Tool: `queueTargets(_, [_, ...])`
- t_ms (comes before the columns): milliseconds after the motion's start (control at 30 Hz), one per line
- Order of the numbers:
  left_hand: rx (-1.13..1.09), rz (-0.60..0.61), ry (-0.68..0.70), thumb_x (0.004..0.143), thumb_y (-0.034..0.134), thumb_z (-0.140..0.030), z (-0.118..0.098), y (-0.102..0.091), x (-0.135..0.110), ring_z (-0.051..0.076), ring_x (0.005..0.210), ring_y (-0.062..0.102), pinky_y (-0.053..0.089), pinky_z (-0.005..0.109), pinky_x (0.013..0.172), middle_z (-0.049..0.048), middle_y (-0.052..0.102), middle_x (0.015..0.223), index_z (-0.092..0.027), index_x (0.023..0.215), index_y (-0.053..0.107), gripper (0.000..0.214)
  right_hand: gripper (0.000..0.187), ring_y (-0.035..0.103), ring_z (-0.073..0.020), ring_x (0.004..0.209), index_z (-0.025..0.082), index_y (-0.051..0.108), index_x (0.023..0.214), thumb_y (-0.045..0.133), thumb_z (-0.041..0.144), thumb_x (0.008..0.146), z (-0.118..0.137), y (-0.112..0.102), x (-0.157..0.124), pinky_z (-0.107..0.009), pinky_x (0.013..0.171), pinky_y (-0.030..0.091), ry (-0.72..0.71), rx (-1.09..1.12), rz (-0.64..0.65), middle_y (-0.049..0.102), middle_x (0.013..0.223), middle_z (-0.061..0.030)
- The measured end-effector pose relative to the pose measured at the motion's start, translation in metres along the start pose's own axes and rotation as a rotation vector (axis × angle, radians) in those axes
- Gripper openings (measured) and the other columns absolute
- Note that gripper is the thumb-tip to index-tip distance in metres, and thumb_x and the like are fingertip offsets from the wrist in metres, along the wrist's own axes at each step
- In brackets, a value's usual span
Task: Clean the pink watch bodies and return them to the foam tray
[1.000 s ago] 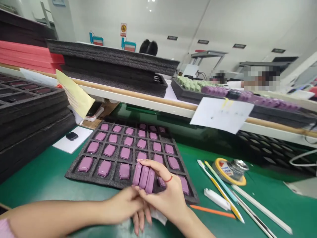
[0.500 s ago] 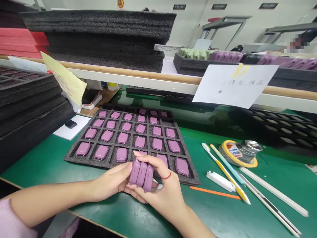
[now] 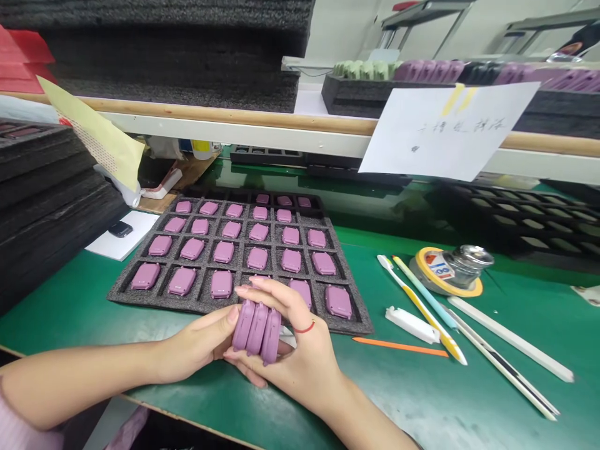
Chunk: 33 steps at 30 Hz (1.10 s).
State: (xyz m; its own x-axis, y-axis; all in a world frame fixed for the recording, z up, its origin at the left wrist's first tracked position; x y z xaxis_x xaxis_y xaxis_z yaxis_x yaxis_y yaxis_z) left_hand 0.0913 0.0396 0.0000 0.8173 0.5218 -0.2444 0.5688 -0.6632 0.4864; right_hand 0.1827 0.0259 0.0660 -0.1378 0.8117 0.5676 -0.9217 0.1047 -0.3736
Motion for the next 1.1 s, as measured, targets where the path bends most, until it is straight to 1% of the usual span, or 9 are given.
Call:
queueTargets(300, [-0.01,0.019,0.029,0.084,0.059,-0.075,-0.001,0.002,0.0,0.02,0.075,0.076,0.059,0.038,0.08,0.0128,0.076,0.101,-0.015,0.125,0.059,0.073,0.086,0.072,-0.02,0.114,0.028,0.041,0.147,0.088,0.026,0.076,0.007,-0.002,0.001,-0.03,0.106,0.056,-0.05,-0.065,-0.022,0.074,0.124,-0.0049])
queueTargets(433, [-0.004,0.004,0.08,0.08,0.066,-0.074,-0.008,-0.001,0.002,0.02,0.08,0.073,0.059,0.036,0.079,0.0097,0.074,0.092,-0.014,0.112,0.066,0.068,0.085,0.073,-0.0215,0.113,0.028,0.04,0.149,0.086,0.025,0.078,0.008,-0.001,0.001,-0.031,0.103,0.058,-0.075,-0.086,-0.018,0.074,0.124,-0.0062])
queueTargets(533, [0.073,-0.033,0.124,0.069,0.086,-0.056,-0.018,-0.005,0.003,0.018,0.086,0.071,0.056,0.032,0.085,0.0065,0.073,0.09,-0.013,0.099,0.071,0.054,0.08,0.072,-0.0229,0.114,0.028,0.038,0.152,0.08,0.022,0.084,0.009,0.005,-0.001,-0.034,0.102,0.06,-0.104,-0.106,0.026,0.073,0.128,-0.0077])
queueTargets(600, [0.128,-0.052,0.13,0.063,0.094,-0.04,-0.023,-0.005,0.004,0.017,0.084,0.068,0.055,0.03,0.084,0.0038,0.072,0.086,-0.014,0.092,0.072,0.045,0.078,0.071,-0.0241,0.116,0.029,0.036,0.154,0.076,0.023,0.087,0.01,0.011,-0.002,-0.036,0.101,0.061,-0.131,-0.125,0.072,0.071,0.13,-0.0084])
queueTargets(700, [0.194,-0.075,0.137,0.058,0.095,-0.028,-0.029,-0.005,0.001,0.015,0.077,0.065,0.054,0.026,0.075,0.0006,0.07,0.079,-0.014,0.081,0.071,0.036,0.074,0.069,-0.0253,0.12,0.03,0.034,0.156,0.071,0.022,0.092,0.013,0.016,-0.004,-0.039,0.101,0.061,-0.156,-0.147,0.119,0.07,0.132,-0.0089])
queueTargets(800, [0.249,-0.122,0.159,0.06,0.094,-0.025,-0.033,-0.006,-0.004,0.014,0.076,0.065,0.055,0.024,0.072,-0.0005,0.071,0.079,-0.014,0.084,0.072,0.034,0.076,0.06,-0.0275,0.132,0.029,0.036,0.156,0.073,0.02,0.09,0.017,0.017,-0.005,-0.045,0.111,0.053,-0.186,-0.154,0.144,0.065,0.14,-0.0102])
queueTargets(867, [0.311,-0.162,0.199,0.063,0.093,-0.026,-0.037,-0.009,-0.008,0.014,0.079,0.068,0.056,0.024,0.076,0.0003,0.074,0.085,-0.016,0.096,0.074,0.04,0.086,0.052,-0.0295,0.14,0.028,0.036,0.156,0.082,0.035,0.083,0.014,0.014,-0.005,-0.047,0.118,0.045,-0.149,-0.102,0.153,0.058,0.147,-0.0114])
queueTargets(933, [0.419,-0.191,0.274,0.064,0.092,-0.028,-0.044,-0.009,-0.012,0.017,0.088,0.071,0.057,0.026,0.084,0.0021,0.078,0.096,-0.018,0.108,0.075,0.048,0.089,0.05,-0.0286,0.142,0.028,0.037,0.155,0.079,0.053,0.081,0.003,0.006,-0.002,-0.043,0.12,0.042,-0.043,0.018,0.12,0.054,0.151,-0.0109])
queueTargets(1100, [0.675,-0.192,0.484,0.07,0.09,-0.032,-0.062,-0.001,-0.02,0.021,0.107,0.072,0.052,0.028,0.101,0.004,0.079,0.112,-0.02,0.113,0.077,0.046,0.053,0.063,-0.0214,0.128,0.03,0.053,0.143,0.049,0.06,0.099,-0.032,-0.013,0.002,-0.035,0.11,0.051,0.219,0.32,-0.072,0.069,0.131,-0.0067])
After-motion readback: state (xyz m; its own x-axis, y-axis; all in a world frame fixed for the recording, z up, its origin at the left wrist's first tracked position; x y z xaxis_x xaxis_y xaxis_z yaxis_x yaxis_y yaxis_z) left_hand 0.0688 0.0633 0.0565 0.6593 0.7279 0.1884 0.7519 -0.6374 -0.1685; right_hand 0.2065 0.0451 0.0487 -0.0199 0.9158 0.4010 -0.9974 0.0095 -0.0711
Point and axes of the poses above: each hand's wrist, its own x-axis towards the middle knuckle, its own y-axis out of the palm, z = x × y, the point moved 9 cm from there along x, towards the middle knuckle
